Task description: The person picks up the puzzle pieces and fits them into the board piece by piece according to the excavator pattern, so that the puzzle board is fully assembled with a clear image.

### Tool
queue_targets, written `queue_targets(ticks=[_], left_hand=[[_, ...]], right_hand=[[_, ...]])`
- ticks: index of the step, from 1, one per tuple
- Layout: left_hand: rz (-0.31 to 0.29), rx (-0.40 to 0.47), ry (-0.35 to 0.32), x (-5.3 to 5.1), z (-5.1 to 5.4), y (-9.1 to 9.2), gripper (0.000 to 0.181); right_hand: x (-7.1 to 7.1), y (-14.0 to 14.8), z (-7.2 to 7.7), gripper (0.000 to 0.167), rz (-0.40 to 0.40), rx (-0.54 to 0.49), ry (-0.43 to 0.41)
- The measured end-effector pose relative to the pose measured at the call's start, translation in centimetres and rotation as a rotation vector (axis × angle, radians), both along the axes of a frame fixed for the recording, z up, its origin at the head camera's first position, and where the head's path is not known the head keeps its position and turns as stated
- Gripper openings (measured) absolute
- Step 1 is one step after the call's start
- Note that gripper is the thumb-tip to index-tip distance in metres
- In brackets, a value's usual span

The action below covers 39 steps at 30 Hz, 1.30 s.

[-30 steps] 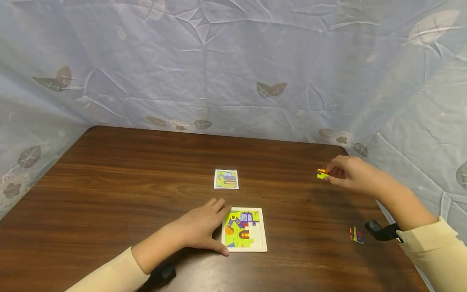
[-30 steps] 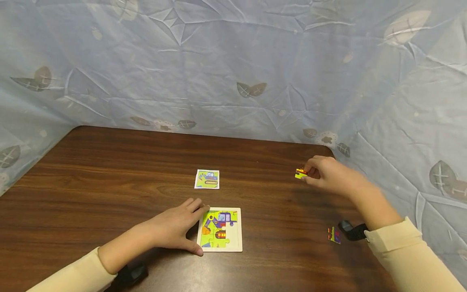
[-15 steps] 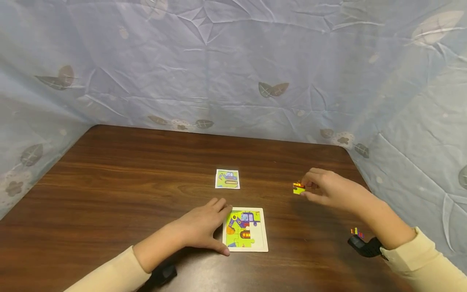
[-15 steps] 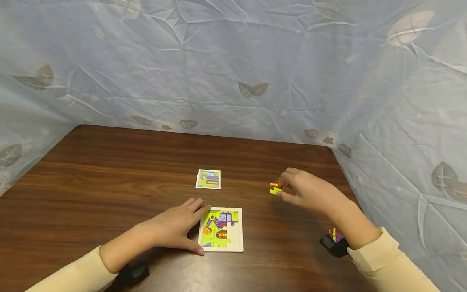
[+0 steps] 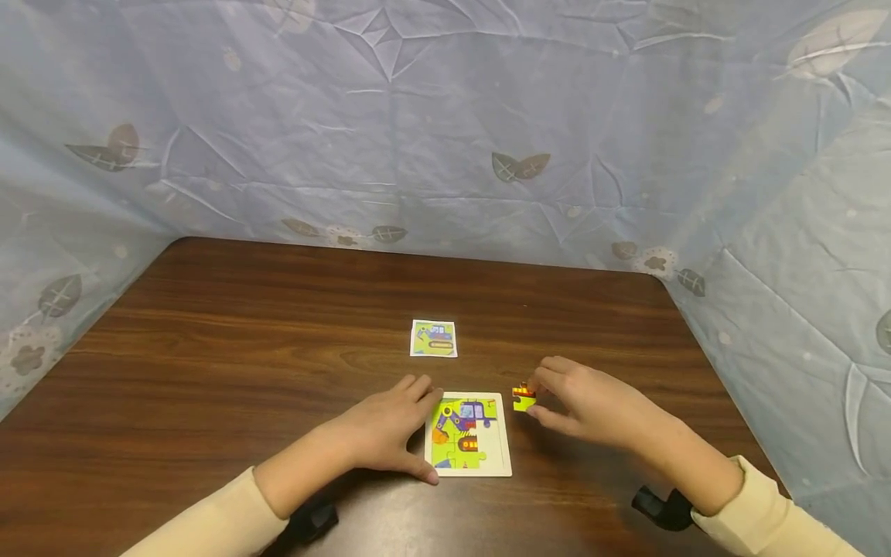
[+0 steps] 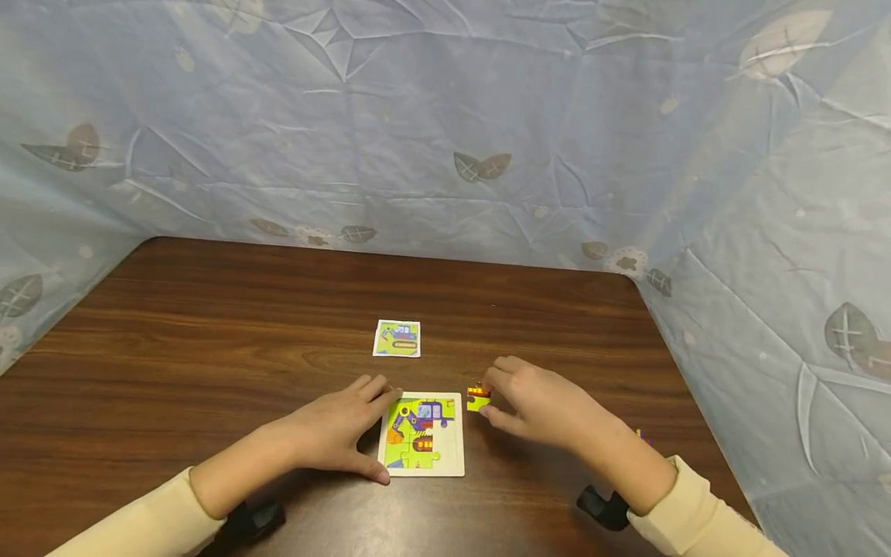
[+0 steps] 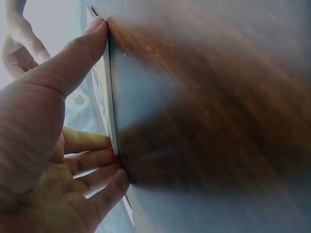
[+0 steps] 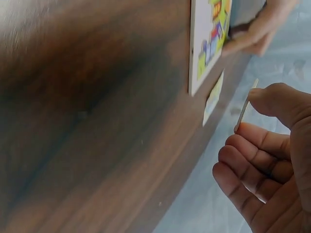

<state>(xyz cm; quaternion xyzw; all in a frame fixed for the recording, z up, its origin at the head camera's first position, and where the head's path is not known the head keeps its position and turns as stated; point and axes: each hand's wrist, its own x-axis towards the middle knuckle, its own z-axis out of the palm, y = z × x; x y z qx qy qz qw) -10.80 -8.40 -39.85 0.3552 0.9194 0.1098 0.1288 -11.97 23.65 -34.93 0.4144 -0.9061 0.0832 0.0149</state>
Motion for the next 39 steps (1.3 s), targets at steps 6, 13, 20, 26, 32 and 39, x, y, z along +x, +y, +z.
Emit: queue_targets(ticks=[6,13,20,26,32,39], left_hand=[[-0.006,0.004,0.008,0.0,0.0,0.0,0.112],[-0.001,0.009,0.0,0.0,0.2,0.1,0.111],[-0.002,0.021,-0.002,0.1,0.3,0.0,0.111],[-0.002,0.022,-0.001,0.1,0.4,0.1,0.111],[0.003,0.025,-0.015,0.2,0.4,0.1,0.111],[0.009,0.022,-0.022,0.2,0.4,0.1,0.112]], right_hand=[[1.0,-1.3,-1.0,0.02,0.009,0.033,-0.021],[2.4,-2.7,-2.2,0.02,0.043,0.063,-0.095],[3.2,-3.5,-3.0,0.018,0.06,0.071,-0.12],[3.7,-4.0,-3.5,0.018,0.091,0.092,-0.067],[3.7,-4.4,-3.5,0.018,0.05,0.094,-0.103],[3.7,-4.5,-3.2,0.015,-0.025,0.022,-0.26]])
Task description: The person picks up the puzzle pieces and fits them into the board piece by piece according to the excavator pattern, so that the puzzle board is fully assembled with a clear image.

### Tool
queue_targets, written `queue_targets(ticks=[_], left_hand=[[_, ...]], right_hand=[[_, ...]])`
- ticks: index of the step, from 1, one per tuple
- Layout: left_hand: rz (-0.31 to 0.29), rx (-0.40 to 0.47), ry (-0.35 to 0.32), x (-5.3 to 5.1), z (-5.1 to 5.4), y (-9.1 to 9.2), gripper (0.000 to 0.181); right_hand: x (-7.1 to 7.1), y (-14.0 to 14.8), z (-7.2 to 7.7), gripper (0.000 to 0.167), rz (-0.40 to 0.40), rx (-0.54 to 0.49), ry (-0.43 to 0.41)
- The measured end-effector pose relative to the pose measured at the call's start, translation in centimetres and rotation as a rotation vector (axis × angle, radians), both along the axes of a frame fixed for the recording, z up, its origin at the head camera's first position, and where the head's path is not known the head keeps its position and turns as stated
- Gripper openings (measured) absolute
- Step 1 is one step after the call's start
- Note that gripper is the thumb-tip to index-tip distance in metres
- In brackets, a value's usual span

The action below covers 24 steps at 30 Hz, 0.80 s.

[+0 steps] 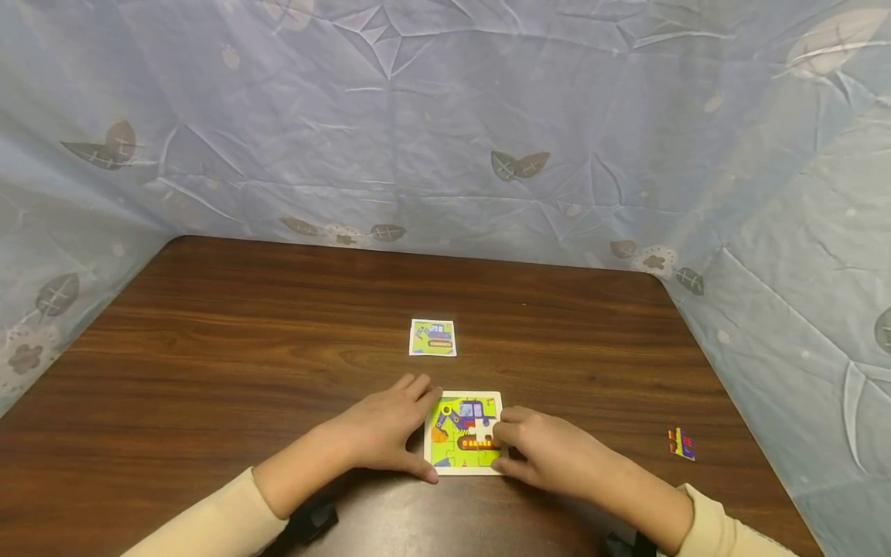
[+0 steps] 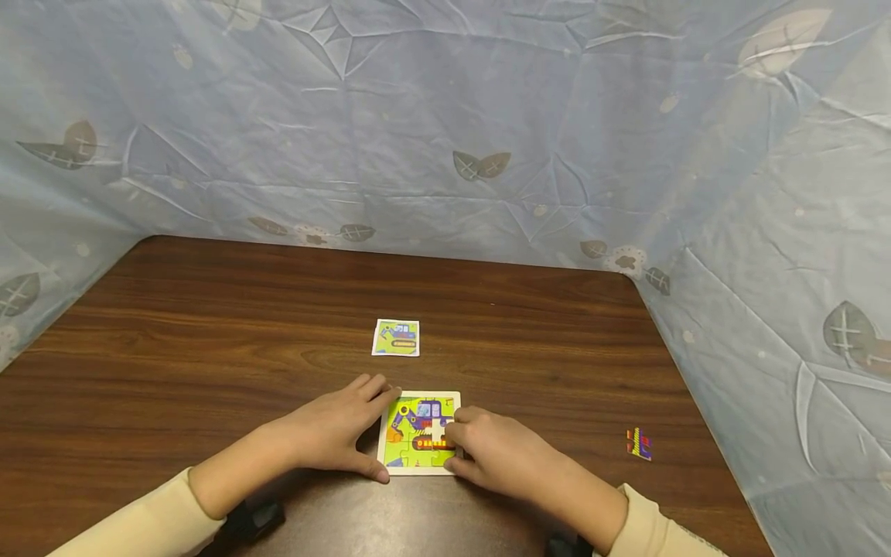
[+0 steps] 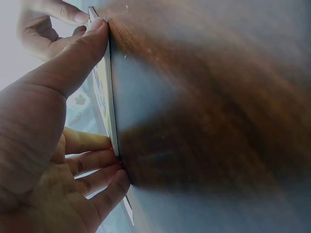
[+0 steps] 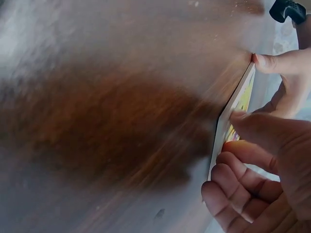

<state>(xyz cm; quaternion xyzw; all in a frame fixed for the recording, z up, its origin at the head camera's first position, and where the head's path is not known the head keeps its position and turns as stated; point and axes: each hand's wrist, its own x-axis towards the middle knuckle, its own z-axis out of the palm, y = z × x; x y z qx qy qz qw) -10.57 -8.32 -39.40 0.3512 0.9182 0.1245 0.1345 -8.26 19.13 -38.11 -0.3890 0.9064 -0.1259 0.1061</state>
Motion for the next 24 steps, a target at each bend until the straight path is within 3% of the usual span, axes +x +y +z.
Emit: queue_targets(ticks=[9,15,24], left_hand=[[-0.007,0.004,0.016,0.06,-0.06,-0.02,0.111],[-0.016,0.004,0.027,0.08,-0.04,-0.01,0.111],[-0.006,-0.002,0.017,0.12,0.06,0.03,0.111]], right_hand=[[-0.2,-0.12,-0.09,0.013,-0.113,-0.116,-0.15],[0.14,-0.06,-0.1,0.016,-0.137,-0.074,-0.112],[0.2,0.01,-0.29,0.016,-0.098,-0.071,-0.068]])
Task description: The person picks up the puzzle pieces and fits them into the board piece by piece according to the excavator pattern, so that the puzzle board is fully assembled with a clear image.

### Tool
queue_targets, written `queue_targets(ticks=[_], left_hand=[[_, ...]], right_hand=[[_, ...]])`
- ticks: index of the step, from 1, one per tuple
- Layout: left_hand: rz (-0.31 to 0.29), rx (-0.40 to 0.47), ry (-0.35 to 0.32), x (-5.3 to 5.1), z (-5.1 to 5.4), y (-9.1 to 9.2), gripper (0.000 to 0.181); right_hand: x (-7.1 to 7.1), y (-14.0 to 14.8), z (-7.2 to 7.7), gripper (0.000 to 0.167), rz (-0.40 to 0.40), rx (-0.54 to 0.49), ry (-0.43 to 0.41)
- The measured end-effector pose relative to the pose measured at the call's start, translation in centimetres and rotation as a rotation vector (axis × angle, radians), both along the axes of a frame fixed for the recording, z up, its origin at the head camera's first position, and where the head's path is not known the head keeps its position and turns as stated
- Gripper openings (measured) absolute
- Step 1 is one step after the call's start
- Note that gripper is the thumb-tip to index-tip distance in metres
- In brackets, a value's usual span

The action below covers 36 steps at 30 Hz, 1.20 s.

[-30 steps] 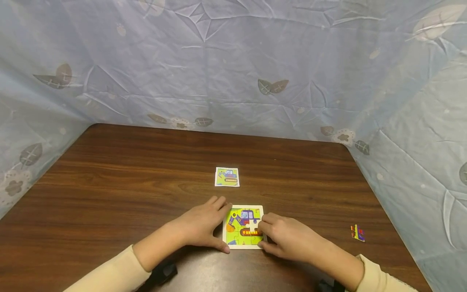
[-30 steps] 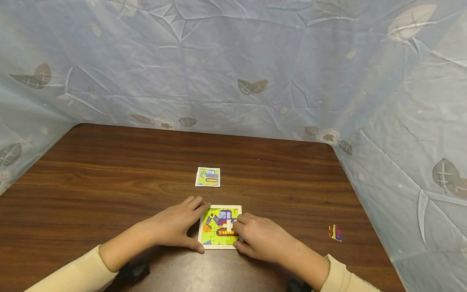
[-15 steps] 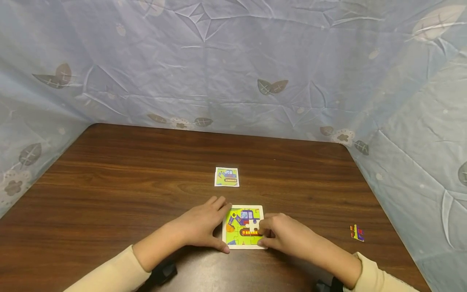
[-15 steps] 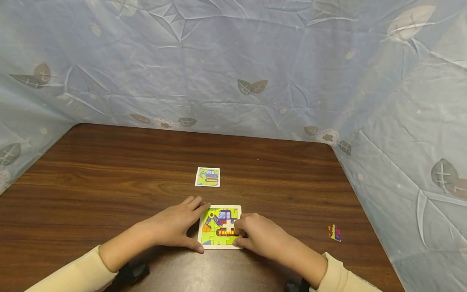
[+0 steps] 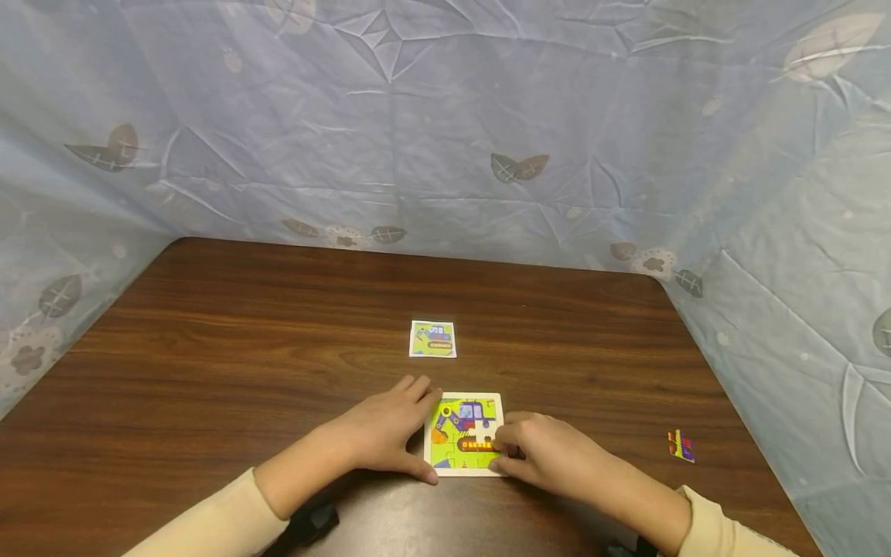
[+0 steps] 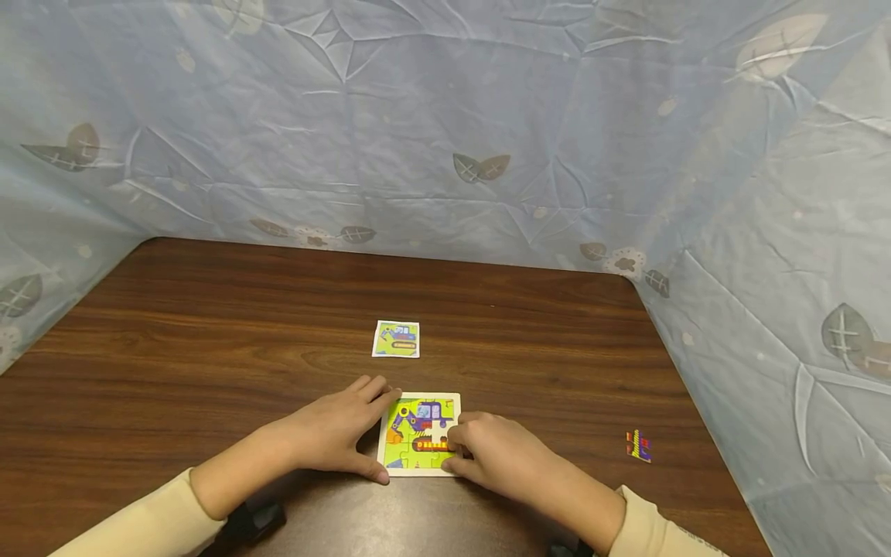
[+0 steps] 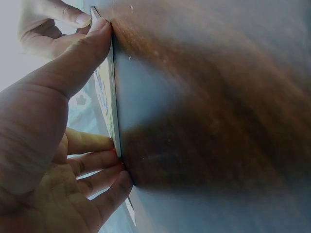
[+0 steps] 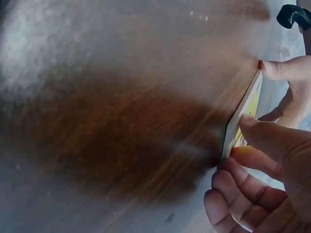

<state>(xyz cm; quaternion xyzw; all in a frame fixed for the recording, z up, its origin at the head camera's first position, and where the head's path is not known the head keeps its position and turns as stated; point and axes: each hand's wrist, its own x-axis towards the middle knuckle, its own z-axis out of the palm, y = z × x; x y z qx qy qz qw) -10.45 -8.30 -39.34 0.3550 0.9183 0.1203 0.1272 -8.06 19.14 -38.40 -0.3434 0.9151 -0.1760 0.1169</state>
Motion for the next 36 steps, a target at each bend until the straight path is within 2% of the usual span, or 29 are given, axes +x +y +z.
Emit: queue_targets(ticks=[9,12,18,23,27,33,36], left_hand=[[0.002,-0.004,-0.015,0.1,-0.1,-0.2,0.111],[0.008,-0.007,-0.017,0.1,-0.1,-0.3,0.111],[0.015,-0.019,-0.029,0.1,-0.2,-0.3,0.112],[0.02,-0.029,-0.035,-0.2,0.0,-0.4,0.112],[0.021,-0.036,-0.034,-0.2,0.0,-0.4,0.112],[0.005,-0.039,-0.021,-0.3,-0.1,-0.1,0.112],[0.004,-0.039,-0.025,-0.2,-0.1,0.0,0.111]], right_hand=[[0.3,-0.5,-0.2,0.014,-0.002,0.018,0.022],[0.2,-0.6,-0.3,0.013,0.004,0.015,0.007],[0.2,-0.1,-0.8,0.016,0.006,-0.041,0.004],[0.2,1.3,-1.2,0.028,0.047,-0.096,0.029],[0.1,2.9,-1.5,0.03,0.073,-0.163,0.023],[0.4,7.2,-1.8,0.016,0.027,-0.243,0.141],[0.7,9.5,-2.1,0.011,-0.059,-0.255,0.224]])
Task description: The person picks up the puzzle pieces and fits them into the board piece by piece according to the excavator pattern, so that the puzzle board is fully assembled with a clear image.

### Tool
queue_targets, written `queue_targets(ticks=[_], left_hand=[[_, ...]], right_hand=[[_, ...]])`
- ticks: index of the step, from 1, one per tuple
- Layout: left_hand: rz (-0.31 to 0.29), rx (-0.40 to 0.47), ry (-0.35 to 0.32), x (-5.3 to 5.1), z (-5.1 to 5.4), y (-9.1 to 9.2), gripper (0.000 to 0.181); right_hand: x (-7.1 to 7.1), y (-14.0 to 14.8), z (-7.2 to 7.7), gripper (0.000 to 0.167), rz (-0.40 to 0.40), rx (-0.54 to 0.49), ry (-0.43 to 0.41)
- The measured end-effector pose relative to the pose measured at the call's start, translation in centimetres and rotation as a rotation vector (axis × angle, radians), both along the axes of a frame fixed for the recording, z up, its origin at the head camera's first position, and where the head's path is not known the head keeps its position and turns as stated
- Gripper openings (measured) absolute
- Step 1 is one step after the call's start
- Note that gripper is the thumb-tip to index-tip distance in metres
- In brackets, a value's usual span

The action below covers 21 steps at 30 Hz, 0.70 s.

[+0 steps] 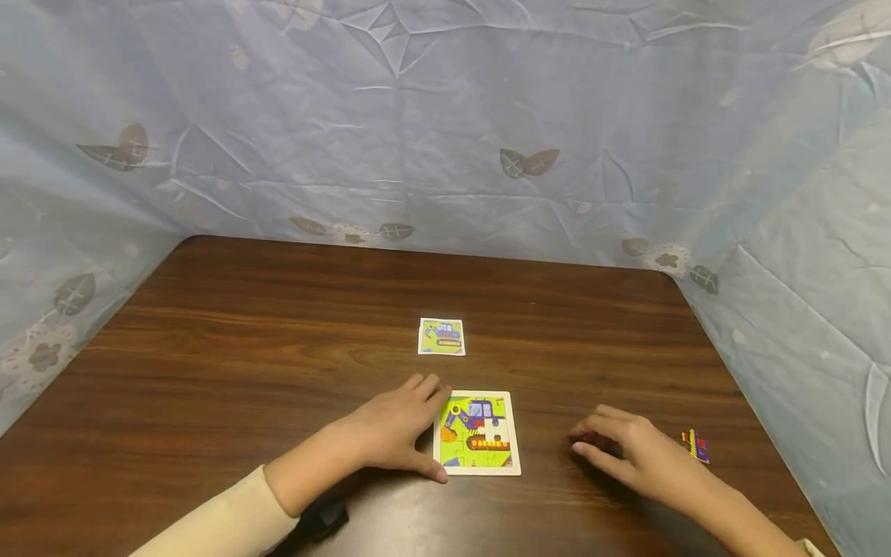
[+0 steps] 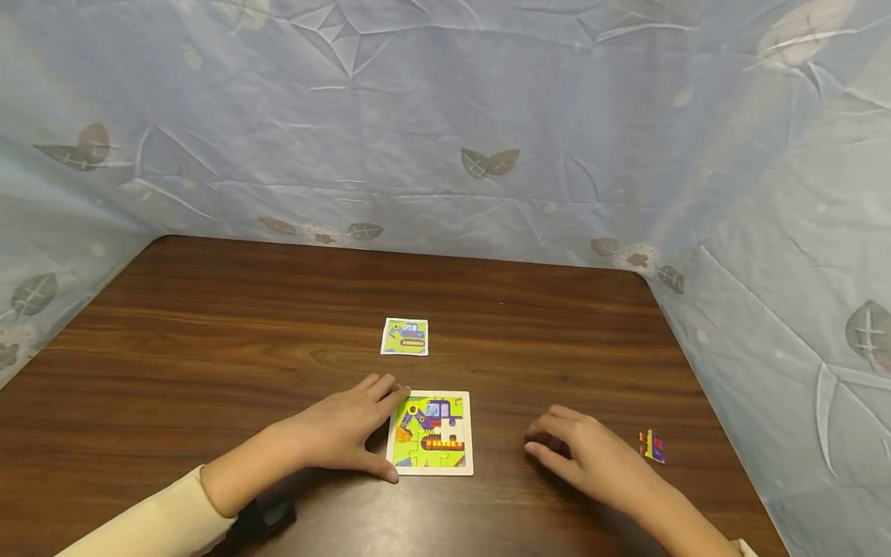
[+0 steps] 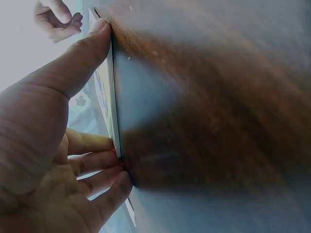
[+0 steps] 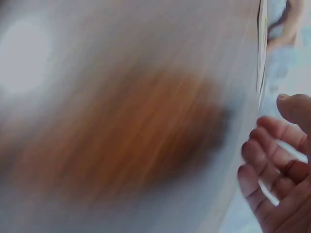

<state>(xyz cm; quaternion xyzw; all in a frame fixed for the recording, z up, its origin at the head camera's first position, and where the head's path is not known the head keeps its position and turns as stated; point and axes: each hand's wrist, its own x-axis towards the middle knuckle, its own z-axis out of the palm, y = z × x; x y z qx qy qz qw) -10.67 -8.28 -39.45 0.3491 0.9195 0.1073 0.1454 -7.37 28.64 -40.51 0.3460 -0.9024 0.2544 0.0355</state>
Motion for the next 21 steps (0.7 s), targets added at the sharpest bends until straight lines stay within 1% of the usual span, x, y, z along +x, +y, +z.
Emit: queue_targets(ticks=[2,5,8,10,12,14,16,18,21], left_hand=[[0.0,-0.005,0.001,0.0,0.0,0.0,0.112],[-0.001,-0.004,0.003,0.1,0.0,0.0,0.112],[0.0,0.001,0.003,0.1,0.0,0.0,0.113],[-0.003,-0.001,0.005,0.1,0.0,0.0,0.113],[-0.005,-0.002,0.003,0.1,0.0,0.1,0.113],[-0.006,0.0,0.003,0.1,-0.1,0.1,0.113],[-0.005,0.002,0.004,0.1,-0.1,0.1,0.113],[-0.004,0.004,0.007,0.0,-0.1,0.0,0.113],[-0.006,0.006,0.011,0.0,0.0,0.0,0.112]], right_hand=[[0.2,1.6,-0.2,0.011,-0.097,0.016,0.022],[0.8,3.9,-0.2,0.012,-0.286,0.082,-0.005],[1.3,6.1,-0.2,0.022,-0.462,0.186,-0.085],[1.6,7.6,-0.1,0.031,-0.553,0.259,-0.142],[2.0,8.9,-0.1,0.042,-0.626,0.325,-0.201],[2.2,9.9,-0.1,0.05,-0.676,0.367,-0.244],[2.3,10.5,-0.1,0.054,-0.703,0.387,-0.259],[2.3,10.9,-0.2,0.055,-0.712,0.385,-0.27],[2.2,11.1,-0.3,0.051,-0.707,0.375,-0.253]])
